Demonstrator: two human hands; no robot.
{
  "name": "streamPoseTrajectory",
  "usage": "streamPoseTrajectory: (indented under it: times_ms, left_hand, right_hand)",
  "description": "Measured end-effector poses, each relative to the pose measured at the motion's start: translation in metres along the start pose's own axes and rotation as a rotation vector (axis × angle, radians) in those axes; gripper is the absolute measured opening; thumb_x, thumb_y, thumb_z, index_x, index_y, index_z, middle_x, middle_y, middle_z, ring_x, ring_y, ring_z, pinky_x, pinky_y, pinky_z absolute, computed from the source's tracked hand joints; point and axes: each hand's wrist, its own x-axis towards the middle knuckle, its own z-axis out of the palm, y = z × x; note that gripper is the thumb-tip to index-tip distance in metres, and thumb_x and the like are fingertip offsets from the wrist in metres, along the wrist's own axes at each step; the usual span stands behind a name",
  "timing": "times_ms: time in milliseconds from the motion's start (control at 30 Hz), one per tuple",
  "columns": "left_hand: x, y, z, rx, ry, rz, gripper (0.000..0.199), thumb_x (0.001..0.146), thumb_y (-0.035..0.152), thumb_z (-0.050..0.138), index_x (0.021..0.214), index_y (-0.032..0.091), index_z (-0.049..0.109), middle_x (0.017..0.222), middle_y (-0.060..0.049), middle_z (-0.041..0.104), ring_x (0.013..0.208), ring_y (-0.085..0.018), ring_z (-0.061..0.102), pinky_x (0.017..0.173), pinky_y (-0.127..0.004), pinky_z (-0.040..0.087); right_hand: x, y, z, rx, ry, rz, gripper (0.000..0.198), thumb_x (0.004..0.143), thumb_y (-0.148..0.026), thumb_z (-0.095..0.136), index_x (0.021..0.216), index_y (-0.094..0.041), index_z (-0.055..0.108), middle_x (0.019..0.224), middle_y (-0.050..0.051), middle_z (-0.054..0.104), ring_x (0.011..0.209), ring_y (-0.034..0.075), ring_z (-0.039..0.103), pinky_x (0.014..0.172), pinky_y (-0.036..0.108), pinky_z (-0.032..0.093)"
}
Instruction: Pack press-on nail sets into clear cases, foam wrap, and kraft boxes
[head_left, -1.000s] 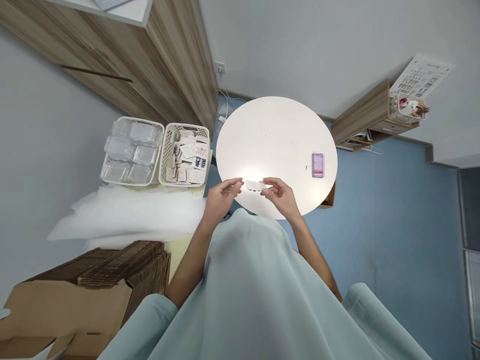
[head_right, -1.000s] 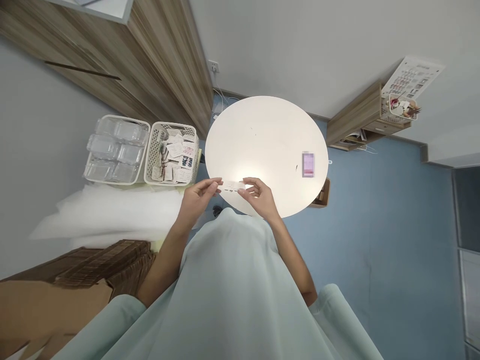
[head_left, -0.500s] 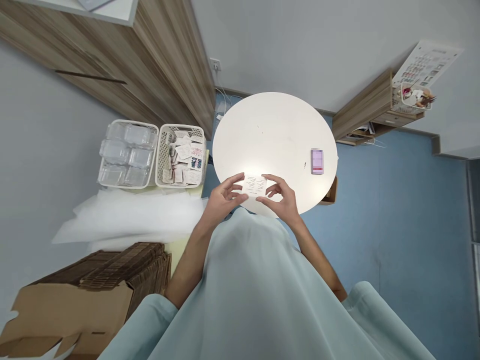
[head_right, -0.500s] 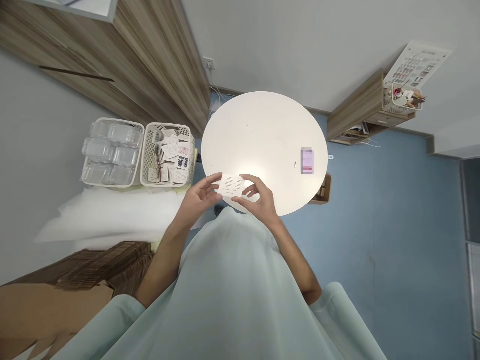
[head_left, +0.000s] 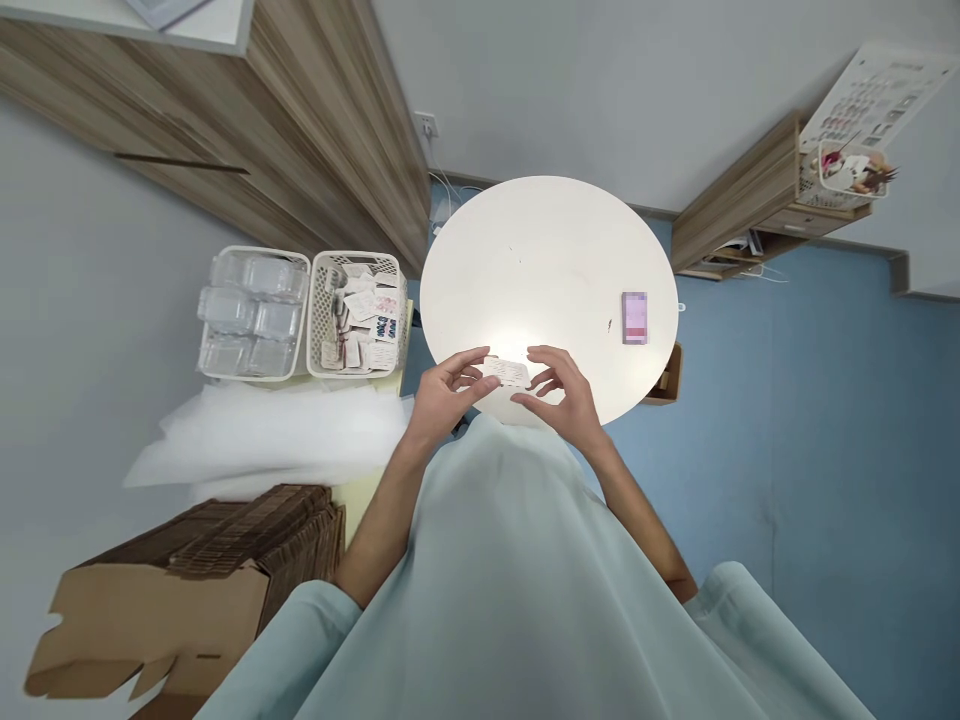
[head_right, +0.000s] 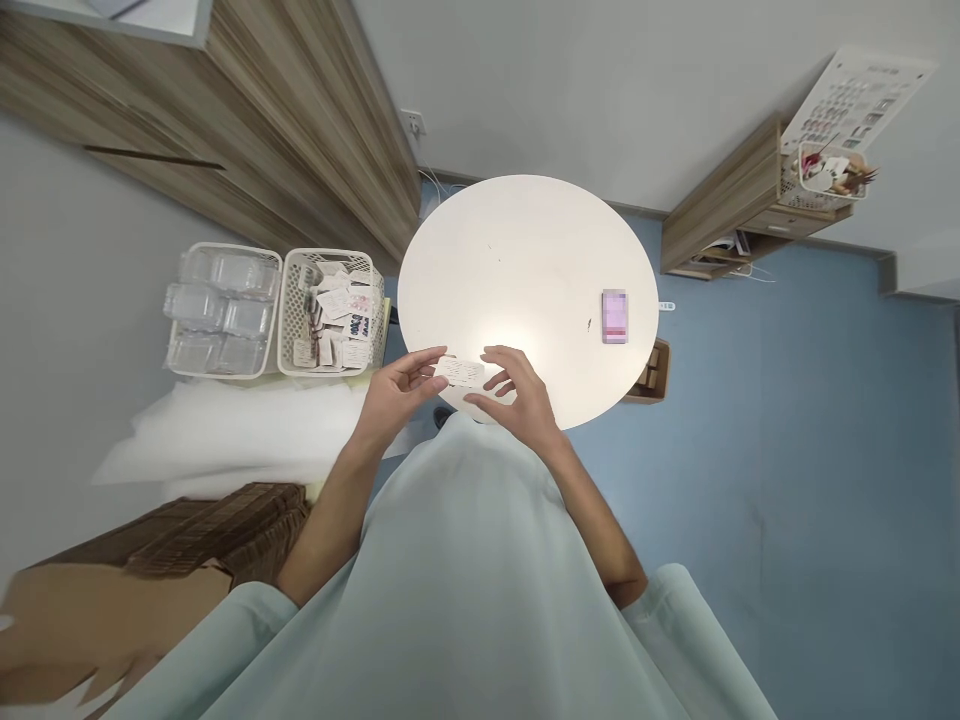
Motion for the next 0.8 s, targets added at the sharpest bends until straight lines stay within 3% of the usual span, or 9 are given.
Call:
streamPoseTrajectory:
  times_ms: [100, 200, 367, 467, 533, 600, 667, 733, 800]
  left_hand:
    - [0.000, 0.001, 0.007, 0.020, -0.018, -0.046, 0.065, 0.076, 0.059, 0.089, 0.127, 0.020, 0.080, 0.109, -0.010, 0.079, 0.099, -0.024, 0.071, 0.092, -0.039, 0.060]
    - [0.000, 0.000, 0.015, 0.003, -0.032, -0.043, 0.065, 0.077, 0.060, 0.089, 0.127, 0.020, 0.079, 0.110, -0.010, 0.079, 0.103, -0.025, 0.072, 0.094, -0.039, 0.060]
    - [0.000, -0.011, 0.030, -0.029, 0.013, -0.046, 0.065, 0.074, 0.058, 0.093, 0.124, 0.018, 0.079, 0.092, -0.005, 0.074, 0.085, -0.019, 0.070, 0.084, -0.036, 0.061]
    - [0.000, -0.018, 0.040, -0.015, 0.072, -0.058, 0.064, 0.073, 0.060, 0.093, 0.120, 0.018, 0.080, 0.091, -0.004, 0.073, 0.080, -0.017, 0.068, 0.080, -0.035, 0.062]
    - [-0.001, -0.022, 0.045, 0.001, 0.106, -0.060, 0.065, 0.073, 0.061, 0.092, 0.119, 0.018, 0.080, 0.092, -0.005, 0.073, 0.079, -0.017, 0.068, 0.079, -0.034, 0.062]
    - [-0.004, -0.025, 0.048, 0.018, 0.140, -0.059, 0.064, 0.074, 0.062, 0.091, 0.120, 0.018, 0.080, 0.092, -0.005, 0.072, 0.079, -0.017, 0.068, 0.079, -0.034, 0.061]
    - [-0.008, -0.028, 0.050, 0.036, 0.177, -0.061, 0.063, 0.076, 0.061, 0.090, 0.121, 0.018, 0.080, 0.091, -0.005, 0.071, 0.080, -0.017, 0.067, 0.078, -0.033, 0.059]
    - [-0.013, -0.031, 0.051, 0.052, 0.219, -0.066, 0.061, 0.077, 0.059, 0.089, 0.121, 0.018, 0.080, 0.090, -0.004, 0.071, 0.079, -0.017, 0.067, 0.078, -0.033, 0.058]
    - [-0.018, -0.036, 0.050, 0.062, 0.265, -0.080, 0.059, 0.079, 0.057, 0.088, 0.122, 0.018, 0.079, 0.091, -0.004, 0.071, 0.078, -0.016, 0.066, 0.078, -0.033, 0.057]
  right_hand:
    - [0.001, 0.003, -0.007, -0.048, 0.028, -0.097, 0.024, 0.103, -0.049, 0.070, 0.114, -0.030, 0.077, 0.121, 0.007, 0.077, 0.088, 0.019, 0.074, 0.073, 0.036, 0.064]
    - [0.003, 0.007, -0.013, -0.061, 0.059, -0.053, 0.031, 0.103, -0.056, 0.068, 0.102, -0.027, 0.078, 0.099, 0.005, 0.078, 0.080, 0.019, 0.074, 0.069, 0.034, 0.062]
    - [0.010, 0.021, -0.023, 0.138, 0.038, 0.228, 0.048, 0.092, -0.070, 0.075, 0.103, -0.024, 0.077, 0.073, -0.001, 0.069, 0.054, 0.015, 0.068, 0.058, 0.031, 0.058]
    - [0.014, 0.032, -0.027, 0.201, -0.008, 0.302, 0.052, 0.089, -0.072, 0.076, 0.108, -0.024, 0.077, 0.083, 0.000, 0.072, 0.056, 0.015, 0.068, 0.056, 0.031, 0.058]
    - [0.015, 0.036, -0.030, 0.138, -0.006, 0.270, 0.057, 0.088, -0.070, 0.079, 0.125, -0.026, 0.074, 0.104, 0.005, 0.076, 0.073, 0.019, 0.074, 0.064, 0.033, 0.062]
    - [0.015, 0.037, -0.032, 0.019, -0.016, 0.171, 0.071, 0.087, -0.065, 0.083, 0.146, -0.032, 0.063, 0.135, 0.010, 0.071, 0.106, 0.027, 0.076, 0.084, 0.042, 0.066]
    - [0.014, 0.037, -0.031, -0.109, -0.068, 0.050, 0.082, 0.088, -0.060, 0.084, 0.159, -0.036, 0.051, 0.156, 0.011, 0.059, 0.138, 0.035, 0.061, 0.106, 0.053, 0.061]
    - [0.015, 0.037, -0.027, -0.209, -0.137, -0.047, 0.079, 0.094, -0.054, 0.080, 0.163, -0.036, 0.046, 0.161, 0.011, 0.055, 0.150, 0.037, 0.050, 0.119, 0.061, 0.051]
    - [0.017, 0.040, -0.018, -0.274, -0.201, -0.112, 0.071, 0.100, -0.049, 0.073, 0.163, -0.034, 0.046, 0.157, 0.011, 0.059, 0.149, 0.038, 0.051, 0.122, 0.063, 0.047]
